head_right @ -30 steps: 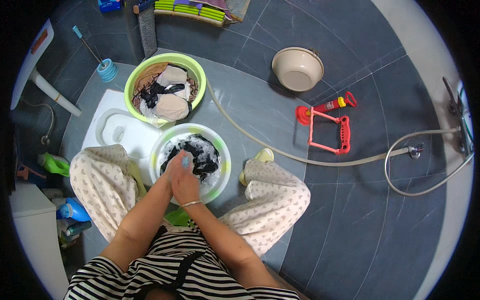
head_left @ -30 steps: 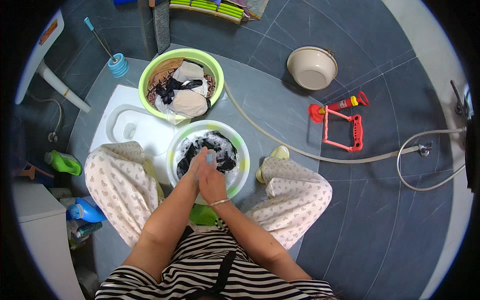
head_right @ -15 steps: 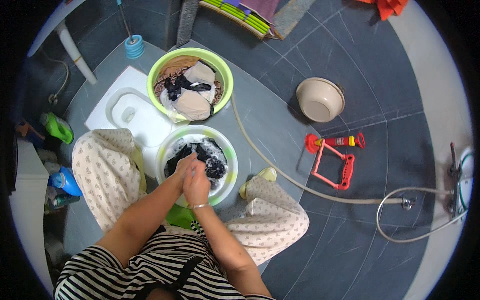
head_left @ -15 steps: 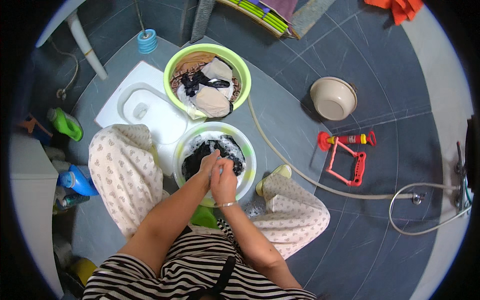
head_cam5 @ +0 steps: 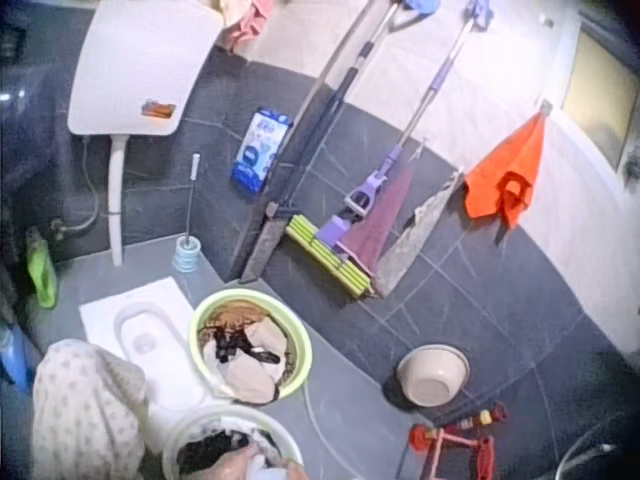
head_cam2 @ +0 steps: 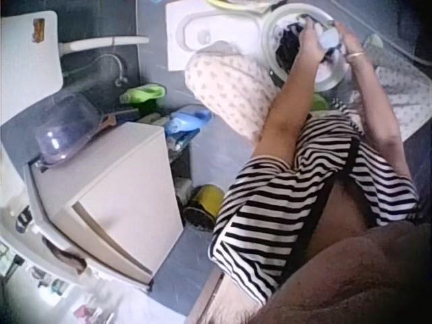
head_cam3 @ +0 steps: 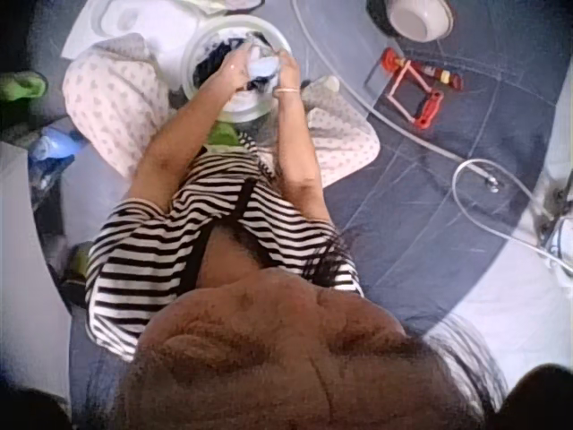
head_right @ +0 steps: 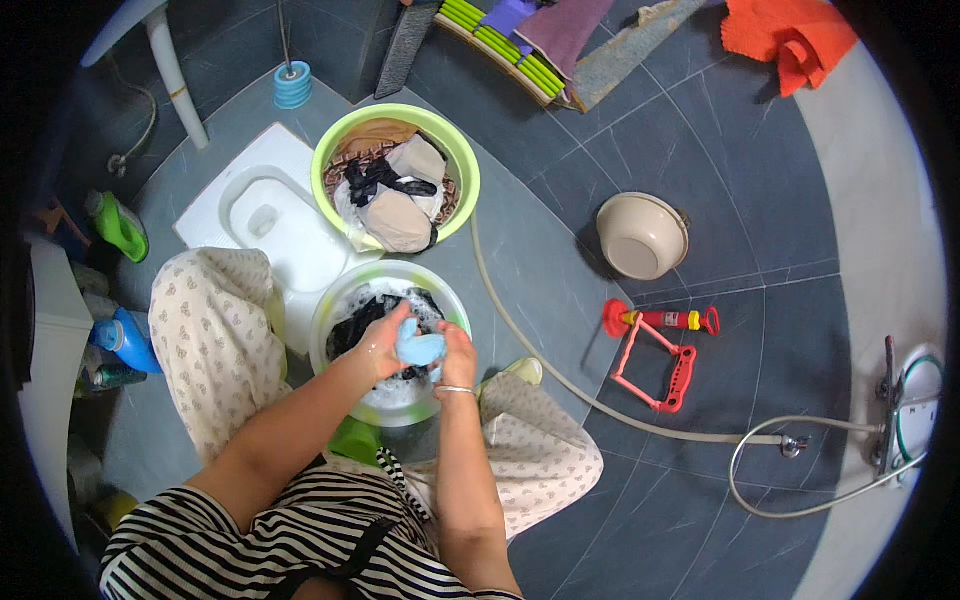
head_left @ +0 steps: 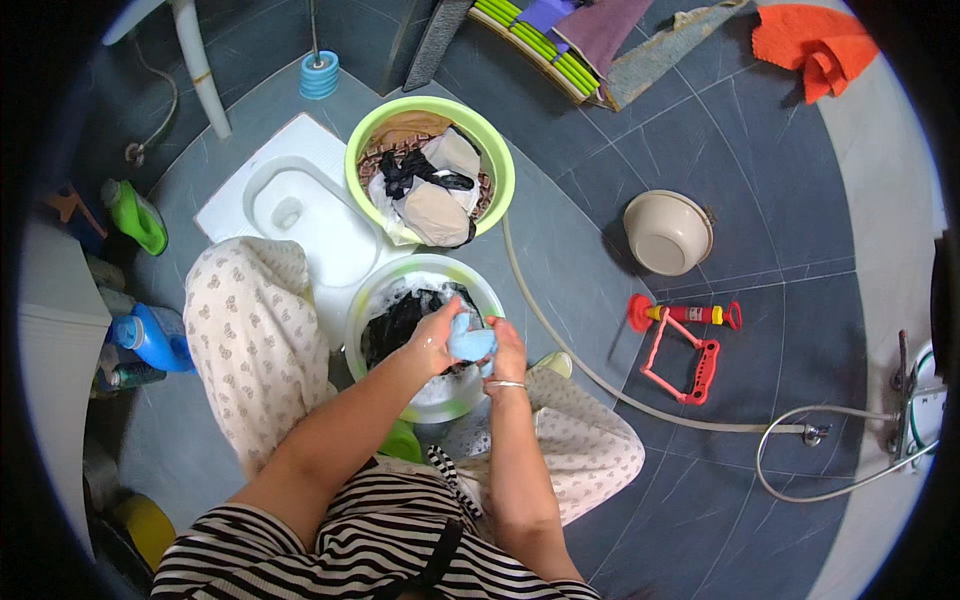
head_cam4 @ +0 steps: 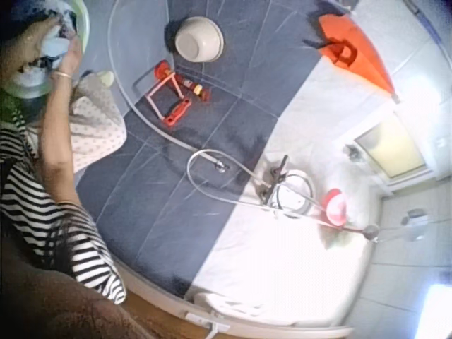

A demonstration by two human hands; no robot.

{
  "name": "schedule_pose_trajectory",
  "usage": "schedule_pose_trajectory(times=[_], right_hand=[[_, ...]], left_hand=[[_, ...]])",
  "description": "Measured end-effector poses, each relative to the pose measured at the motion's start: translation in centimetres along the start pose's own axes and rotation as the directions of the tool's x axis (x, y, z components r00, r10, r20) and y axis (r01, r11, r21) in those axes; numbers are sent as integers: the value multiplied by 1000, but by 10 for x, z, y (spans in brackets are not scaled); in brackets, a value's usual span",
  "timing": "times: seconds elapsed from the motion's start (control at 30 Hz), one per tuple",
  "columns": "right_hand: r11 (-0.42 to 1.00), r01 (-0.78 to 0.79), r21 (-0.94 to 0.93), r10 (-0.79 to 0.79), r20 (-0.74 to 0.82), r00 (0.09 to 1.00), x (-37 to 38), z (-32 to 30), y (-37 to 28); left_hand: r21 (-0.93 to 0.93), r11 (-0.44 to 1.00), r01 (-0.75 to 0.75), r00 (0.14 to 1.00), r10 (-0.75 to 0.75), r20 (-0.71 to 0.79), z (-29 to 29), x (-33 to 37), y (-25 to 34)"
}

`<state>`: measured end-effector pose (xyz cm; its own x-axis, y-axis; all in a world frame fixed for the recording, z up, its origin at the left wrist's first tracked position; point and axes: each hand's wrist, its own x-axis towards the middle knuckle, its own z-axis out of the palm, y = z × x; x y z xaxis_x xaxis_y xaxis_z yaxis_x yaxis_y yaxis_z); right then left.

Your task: The person washes clothes by hand in a basin of soapy water, scrubbing, wringing, and rinsing several different garments one at a time.

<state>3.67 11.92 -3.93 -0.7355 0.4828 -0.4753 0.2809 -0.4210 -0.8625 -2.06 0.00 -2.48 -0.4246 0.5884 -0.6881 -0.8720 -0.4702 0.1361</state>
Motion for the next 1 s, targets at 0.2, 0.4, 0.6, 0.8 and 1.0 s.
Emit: schedule_pose_trajectory(times=[0.2,0.4,0.6,0.8,1.0], right_hand=[[886,-205,415,186,86,979,-17,-24,-49],[791,-194,580,103,185,977,-26,-32,-74],[746,-172,643,27,229,973,-27,-35,-82],[991,133,30,-136,169,976,-41,-28,-66],[585,566,-581,-189,581,792,-70,-12,-47]], left_hand=[[-60,998,1,995,5,99,-9,9,7],[-9,1000,-7,993,8,118,-24,21,4],[-14,1000,-9,991,11,131,-26,21,6],[68,984,165,947,-177,269,-10,9,4],[42,999,4,863,-25,505,-13,11,-4]])
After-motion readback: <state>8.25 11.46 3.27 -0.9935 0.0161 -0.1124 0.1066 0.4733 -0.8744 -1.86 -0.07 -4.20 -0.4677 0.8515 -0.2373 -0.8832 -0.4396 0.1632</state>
